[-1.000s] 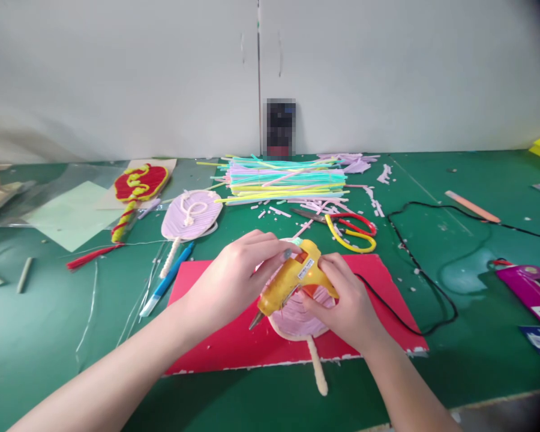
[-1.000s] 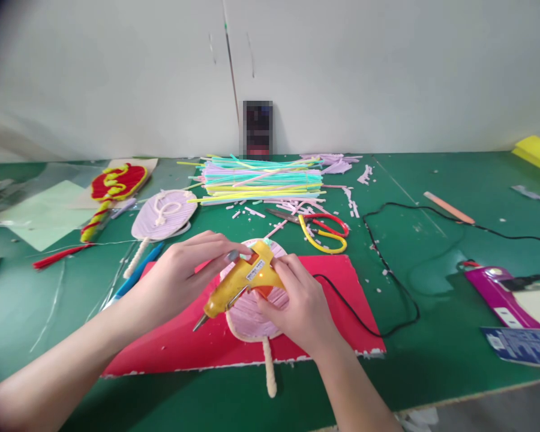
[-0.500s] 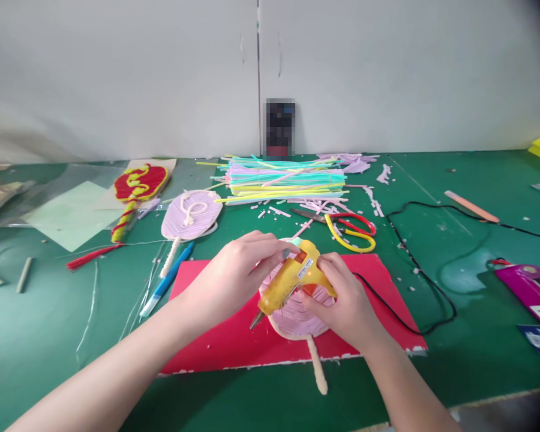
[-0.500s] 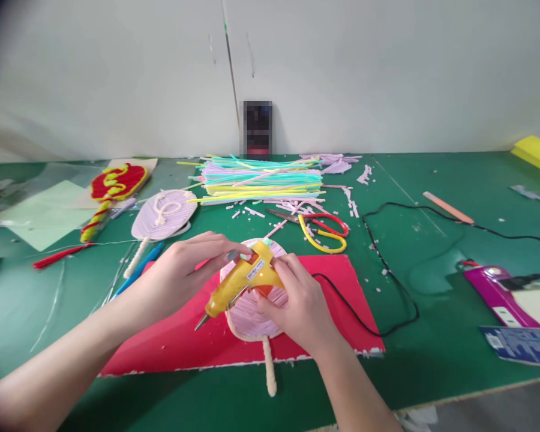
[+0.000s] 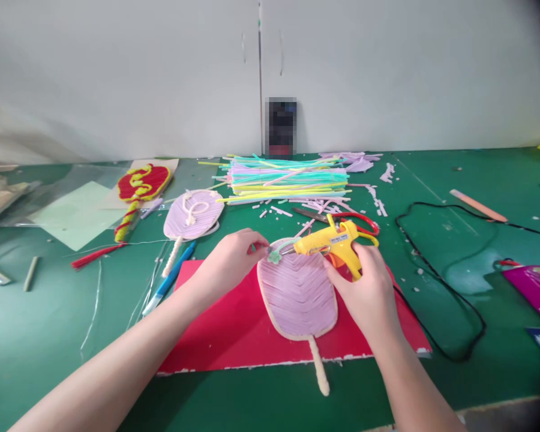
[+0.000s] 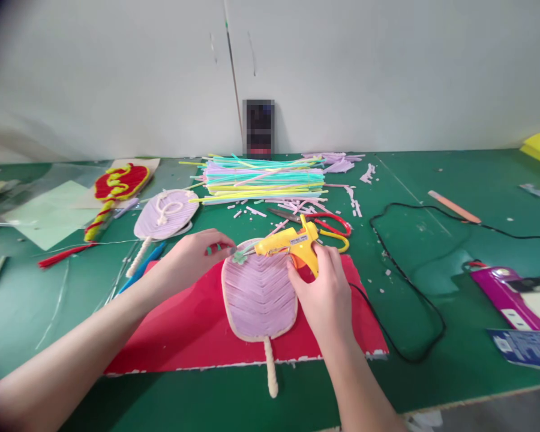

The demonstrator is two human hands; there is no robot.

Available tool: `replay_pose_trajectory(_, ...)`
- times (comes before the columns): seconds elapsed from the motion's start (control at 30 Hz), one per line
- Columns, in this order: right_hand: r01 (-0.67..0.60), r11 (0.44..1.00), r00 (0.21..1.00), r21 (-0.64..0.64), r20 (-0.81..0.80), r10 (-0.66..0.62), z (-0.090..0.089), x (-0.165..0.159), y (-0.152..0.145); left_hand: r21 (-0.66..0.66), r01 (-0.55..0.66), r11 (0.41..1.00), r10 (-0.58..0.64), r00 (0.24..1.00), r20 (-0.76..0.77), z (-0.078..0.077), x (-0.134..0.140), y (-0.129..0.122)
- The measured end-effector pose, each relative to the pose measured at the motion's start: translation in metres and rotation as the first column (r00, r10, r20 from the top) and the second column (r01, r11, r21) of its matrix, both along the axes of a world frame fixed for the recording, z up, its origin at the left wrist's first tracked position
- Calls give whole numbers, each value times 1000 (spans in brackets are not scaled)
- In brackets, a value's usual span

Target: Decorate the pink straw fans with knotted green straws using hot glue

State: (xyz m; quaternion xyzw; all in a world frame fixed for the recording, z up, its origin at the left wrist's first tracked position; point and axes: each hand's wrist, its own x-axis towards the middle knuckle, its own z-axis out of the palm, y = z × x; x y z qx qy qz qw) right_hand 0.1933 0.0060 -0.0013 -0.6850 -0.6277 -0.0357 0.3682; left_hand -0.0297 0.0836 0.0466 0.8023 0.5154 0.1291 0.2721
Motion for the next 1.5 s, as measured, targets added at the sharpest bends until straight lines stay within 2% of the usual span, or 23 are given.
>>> replay_pose_trajectory(0.23,21,1000,1000,-4,9,-21,1,-2,0,-65,-33,997,35,999,25,-8,2,0)
replay_pose_trajectory(0.4,32,999,999,-11,17,-32,2,-1,0,-205,-60,977,81,992,98,-13,2,4)
replay_pose_trajectory(0.57,62,997,994,-45,94,-58,1,-5,-2,-470,-156,869,285,934,217,-15,1,11)
replay_pose_trajectory(0.67,74,995,986,-60,155,-64,-1,-9,-3,-541,-165,825,336,912,235,-13,1,13)
replay_pose_trajectory(1.03,-25,998,992,-49,124,31,-3,-12,-3,-539,-137,831,317,913,257,-16,0,13)
replay_pose_trajectory(1.5,-64,996,994,-54,90,69,-2,-10,-4,-540,-130,831,311,914,260,-12,0,12)
